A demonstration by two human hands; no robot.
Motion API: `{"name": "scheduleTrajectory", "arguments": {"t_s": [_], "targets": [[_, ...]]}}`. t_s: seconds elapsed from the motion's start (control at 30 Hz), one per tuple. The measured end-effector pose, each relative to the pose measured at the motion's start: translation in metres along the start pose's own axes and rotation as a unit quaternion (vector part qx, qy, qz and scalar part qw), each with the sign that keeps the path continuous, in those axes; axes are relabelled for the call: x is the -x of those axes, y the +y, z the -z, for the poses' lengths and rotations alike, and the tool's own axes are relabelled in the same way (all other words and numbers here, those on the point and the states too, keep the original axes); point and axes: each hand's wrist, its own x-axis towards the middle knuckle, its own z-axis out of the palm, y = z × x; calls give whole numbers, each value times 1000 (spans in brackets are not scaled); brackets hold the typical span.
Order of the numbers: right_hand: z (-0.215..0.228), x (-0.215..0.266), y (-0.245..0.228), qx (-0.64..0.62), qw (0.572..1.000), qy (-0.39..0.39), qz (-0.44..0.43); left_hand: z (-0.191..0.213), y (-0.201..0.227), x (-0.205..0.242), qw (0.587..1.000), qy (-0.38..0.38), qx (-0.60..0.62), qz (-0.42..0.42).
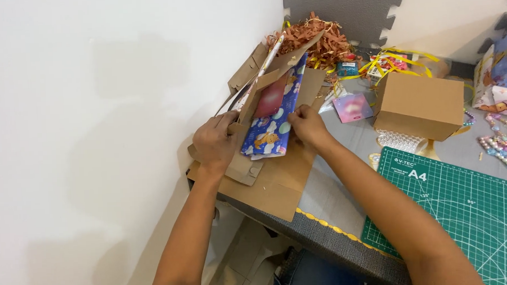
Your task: Wrapping a small cardboard box with decorative paper using tape and scissors.
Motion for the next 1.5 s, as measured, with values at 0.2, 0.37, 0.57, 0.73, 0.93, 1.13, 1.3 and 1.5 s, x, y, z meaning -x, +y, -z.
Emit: {"name": "scheduleTrajectory", "arguments": {"t_s": [0.2, 0.37, 0.57, 0.73, 0.93, 1.13, 1.3, 1.5], "targets": [[54, -2, -15, 120, 980, 78, 136, 14, 12, -1, 1000, -16, 7, 5], [106, 62, -42, 26, 993, 32, 113, 11, 11, 6, 1000, -22, -3, -21], [166, 145, -52, -132, 990, 21, 53, -2, -1, 39, 997, -53, 6, -53], [205, 164, -6, -212, 977, 20, -6, 4, 1, 58, 992, -111, 39, -53], [249, 193, 33, -245, 968, 42, -40, 18, 2, 62, 982, -181, -7, -47], [303, 225, 93, -328, 932, 21, -155, 80, 47, 24, 878, -475, 49, 25], [335, 272, 161, -348, 929, -42, -122, 128, 147, 38, 911, -306, 259, -99], [348, 285, 195, -412, 896, -64, -154, 87, 277, 73, 912, -242, 302, -136]]}}
